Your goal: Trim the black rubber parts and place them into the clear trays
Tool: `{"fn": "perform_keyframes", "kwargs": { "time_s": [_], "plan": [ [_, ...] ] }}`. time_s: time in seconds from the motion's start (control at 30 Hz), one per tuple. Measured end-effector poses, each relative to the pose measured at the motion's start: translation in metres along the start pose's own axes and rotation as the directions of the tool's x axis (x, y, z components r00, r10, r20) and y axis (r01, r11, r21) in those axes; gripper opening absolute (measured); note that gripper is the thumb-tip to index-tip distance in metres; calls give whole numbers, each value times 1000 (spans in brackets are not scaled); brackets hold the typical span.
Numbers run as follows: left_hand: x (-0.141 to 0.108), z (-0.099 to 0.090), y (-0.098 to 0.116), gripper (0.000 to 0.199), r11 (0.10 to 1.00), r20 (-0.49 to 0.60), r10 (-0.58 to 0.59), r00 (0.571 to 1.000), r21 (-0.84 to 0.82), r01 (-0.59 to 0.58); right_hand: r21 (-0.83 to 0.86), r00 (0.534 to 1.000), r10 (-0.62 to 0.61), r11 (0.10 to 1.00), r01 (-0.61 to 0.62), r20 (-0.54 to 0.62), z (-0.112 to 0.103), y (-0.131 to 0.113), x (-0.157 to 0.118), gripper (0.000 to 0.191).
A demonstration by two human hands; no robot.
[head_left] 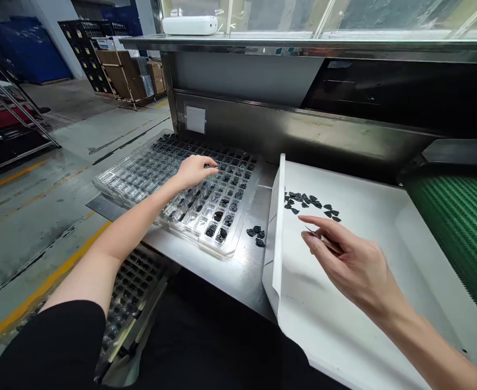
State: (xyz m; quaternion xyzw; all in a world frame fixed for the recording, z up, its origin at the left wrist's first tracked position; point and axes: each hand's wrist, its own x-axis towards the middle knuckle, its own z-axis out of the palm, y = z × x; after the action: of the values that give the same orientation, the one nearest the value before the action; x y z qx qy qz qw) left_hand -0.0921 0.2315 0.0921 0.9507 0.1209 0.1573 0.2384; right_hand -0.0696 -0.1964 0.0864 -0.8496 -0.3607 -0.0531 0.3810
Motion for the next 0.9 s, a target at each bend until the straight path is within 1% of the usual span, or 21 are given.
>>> {"fn": "perform_keyframes", "kwargs": {
  "time_s": [0.07, 0.17, 0.27, 0.37, 0.4, 0.43, 0.47, 0.5, 0.53, 0.57, 0.6, 0.63, 0.67, 0.7, 0.77, 0.8, 0.83, 0.9],
  "plan": [
    [17, 3, -8, 36, 992, 57, -38, 998, 121, 31, -1, 1000, 3, 1000, -3, 24, 2, -1, 0, 44],
    [33, 15, -10, 32, 989, 99, -32, 995, 145, 18, -23, 999, -8, 1000, 9, 38, 2, -2, 1, 45],
    [36, 22, -10, 27, 993, 122, -18, 992, 121, 4, -41, 999, -24, 999, 26, 39, -1, -2, 1, 44],
    [31, 18, -11, 30, 998, 86, 7, 996, 59, -12, -45, 997, -67, 997, 68, 29, -4, -2, 0, 39],
    [29, 15, -11, 31, 1000, 50, 18, 999, 1, -18, -43, 996, -92, 995, 93, 22, -5, -3, 0, 37],
    [25, 12, -10, 32, 996, 1, 14, 1000, -94, -14, -38, 993, -119, 992, 120, 18, -5, -3, 0, 35],
    [21, 9, -8, 33, 974, -46, -7, 999, -226, -4, -31, 989, -149, 988, 149, 11, -5, -4, -1, 33],
    [16, 6, -5, 36, 923, -77, -41, 996, -384, 9, -25, 984, -179, 984, 179, 0, -5, -5, -1, 31],
    [10, 5, 1, 42, 839, -83, -80, 993, -543, 22, -21, 978, -209, 978, 209, -17, -5, -5, -1, 29],
    [2, 5, 9, 49, 735, -61, -106, 993, -677, 37, -19, 971, -236, 972, 235, -35, -5, -6, -1, 27],
    [-7, 6, 19, 55, 632, -19, -107, 994, -773, 53, -21, 964, -261, 965, 260, -58, -5, -7, -1, 26],
    [-17, 8, 31, 59, 541, 27, -85, 996, -838, 69, -29, 957, -279, 960, 278, -79, -5, -8, -1, 24],
    [-28, 11, 45, 59, 465, 71, -48, 996, -881, 85, -38, 952, -291, 957, 288, -97, -6, -9, -1, 23],
    [-40, 15, 60, 54, 406, 114, -4, 993, -908, 106, -45, 949, -294, 956, 291, -110, -6, -10, -1, 22],
    [-64, 24, 94, 41, 325, 215, 103, 971, -930, 172, -53, 947, -292, 956, 287, -131, -7, -13, -2, 21],
    [-76, 29, 110, 37, 304, 268, 160, 950, -929, 211, -52, 948, -283, 959, 278, -146, -8, -14, -2, 20],
    [-86, 34, 126, 37, 282, 317, 205, 926, -925, 254, -47, 948, -270, 963, 266, -166, -8, -15, -3, 19],
    [-102, 43, 154, 44, 234, 387, 297, 873, -916, 327, -23, 944, -244, 969, 245, -224, -9, -17, -6, 17]
  ]
}}
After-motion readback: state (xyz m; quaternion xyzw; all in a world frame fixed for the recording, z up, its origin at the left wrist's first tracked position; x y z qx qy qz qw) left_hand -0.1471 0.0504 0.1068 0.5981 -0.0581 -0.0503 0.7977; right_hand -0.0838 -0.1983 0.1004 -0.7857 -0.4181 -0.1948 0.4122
